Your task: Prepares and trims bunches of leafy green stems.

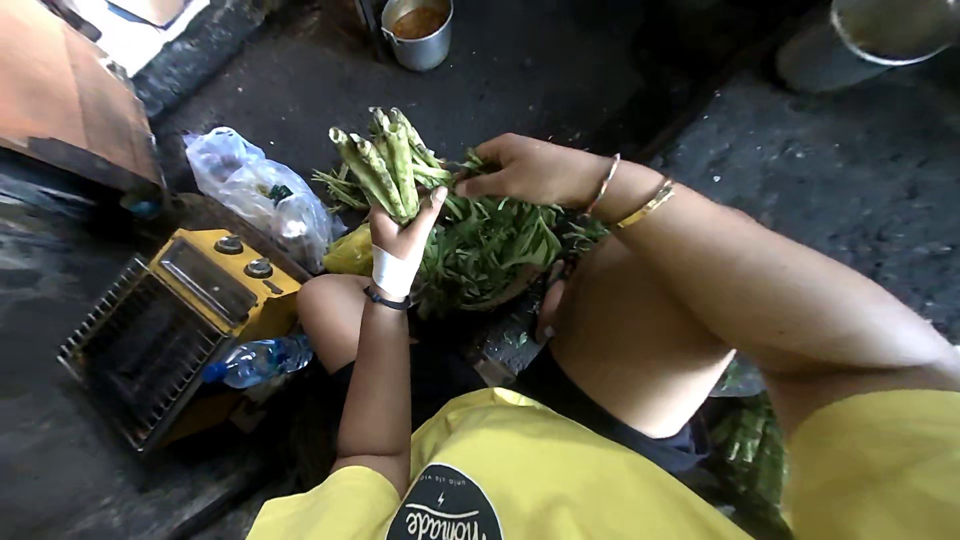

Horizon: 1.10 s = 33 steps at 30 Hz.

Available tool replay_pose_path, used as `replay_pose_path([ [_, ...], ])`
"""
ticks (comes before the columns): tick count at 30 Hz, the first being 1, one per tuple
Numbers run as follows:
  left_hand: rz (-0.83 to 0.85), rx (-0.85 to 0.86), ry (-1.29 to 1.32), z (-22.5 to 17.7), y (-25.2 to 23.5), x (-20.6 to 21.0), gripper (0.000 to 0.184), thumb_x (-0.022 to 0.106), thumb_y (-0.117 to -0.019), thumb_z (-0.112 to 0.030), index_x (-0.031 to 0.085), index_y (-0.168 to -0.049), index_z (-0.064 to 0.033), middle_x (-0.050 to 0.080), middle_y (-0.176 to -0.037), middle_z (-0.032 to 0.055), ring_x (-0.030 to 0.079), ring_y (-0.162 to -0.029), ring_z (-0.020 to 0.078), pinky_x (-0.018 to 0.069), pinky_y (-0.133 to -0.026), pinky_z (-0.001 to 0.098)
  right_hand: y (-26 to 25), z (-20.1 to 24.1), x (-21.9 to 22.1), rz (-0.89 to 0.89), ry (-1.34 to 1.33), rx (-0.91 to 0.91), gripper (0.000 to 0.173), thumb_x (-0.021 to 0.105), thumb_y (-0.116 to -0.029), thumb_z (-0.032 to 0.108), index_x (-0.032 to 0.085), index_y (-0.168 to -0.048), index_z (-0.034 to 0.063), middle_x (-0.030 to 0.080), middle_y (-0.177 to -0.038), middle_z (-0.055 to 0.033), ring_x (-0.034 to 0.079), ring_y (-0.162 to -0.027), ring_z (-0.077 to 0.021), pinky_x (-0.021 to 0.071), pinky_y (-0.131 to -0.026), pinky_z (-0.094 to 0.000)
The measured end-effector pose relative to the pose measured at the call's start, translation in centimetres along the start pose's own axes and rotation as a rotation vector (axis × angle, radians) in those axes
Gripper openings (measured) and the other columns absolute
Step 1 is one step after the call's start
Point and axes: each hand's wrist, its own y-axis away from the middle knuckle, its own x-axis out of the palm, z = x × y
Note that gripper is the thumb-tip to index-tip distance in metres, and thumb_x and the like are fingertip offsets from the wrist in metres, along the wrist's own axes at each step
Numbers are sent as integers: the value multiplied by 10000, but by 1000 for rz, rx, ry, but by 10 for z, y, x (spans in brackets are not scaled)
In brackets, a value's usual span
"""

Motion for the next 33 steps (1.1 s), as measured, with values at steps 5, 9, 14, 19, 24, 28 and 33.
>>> replay_pose_path([
  [5, 19, 15, -68, -2, -3, -1, 438, 843, -822, -155, 628, -1152, 36, 726, -1019, 46, 705, -950, 69, 600, -896, 284, -1, -3, 3, -37, 153, -98, 165, 640, -1020, 183, 679, -1089, 38, 674, -951, -71, 637, -835, -123, 537, -804, -348],
  [9, -28, 10, -73, -3, -6, -1, 418, 811, -874, -239, 629, -1153, 13, 731, -1013, 32, 714, -941, 83, 613, -875, 307, -2, -2, 14, -175, -183, -76, 137, 583, -1042, 162, 659, -1084, 56, 644, -924, -25, 612, -806, -66, 533, -761, -265],
  [14, -250, -176, 78, 0, -7, -6, 502, 818, -871, -238, 591, -1251, -2, 714, -1100, 43, 688, -1036, 96, 584, -939, 309, 4, 5, -25, -548, -635, -130, 177, 478, -1082, 207, 630, -1094, 116, 635, -867, 40, 618, -744, -57, 546, -671, -233],
  [19, -299, -339, 25, -1, 7, -12, 629, 797, -889, -405, 550, -1370, -82, 674, -1211, 50, 662, -1084, 113, 568, -936, 339, 12, 2, -34, -512, -420, -162, 190, 441, -1086, 142, 593, -1178, 74, 614, -863, 38, 602, -746, -45, 539, -704, -225],
  [24, -359, -229, 81, 2, -1, 5, 537, 822, -871, -224, 561, -1279, 8, 703, -1117, 50, 681, -1048, 82, 571, -957, 288, 4, -9, -3, -361, 169, -293, 213, 583, -1040, 202, 675, -1113, 24, 655, -859, -60, 607, -706, -114, 543, -675, -329],
  [28, -294, -153, 54, 2, -1, 14, 486, 820, -876, -220, 599, -1236, 21, 719, -1086, 66, 698, -1021, 108, 583, -948, 312, -6, -9, 18, -233, 398, -286, 232, 667, -992, 270, 694, -1075, 55, 688, -894, -111, 668, -778, -262, 564, -730, -525],
  [33, -271, -145, 38, 2, 2, 19, 469, 816, -880, -200, 602, -1236, 18, 722, -1102, 64, 693, -1054, 100, 571, -976, 302, -10, -9, 20, -168, 508, -290, 227, 688, -972, 197, 693, -1118, 23, 668, -1071, -145, 684, -933, -292, 573, -834, -515],
])
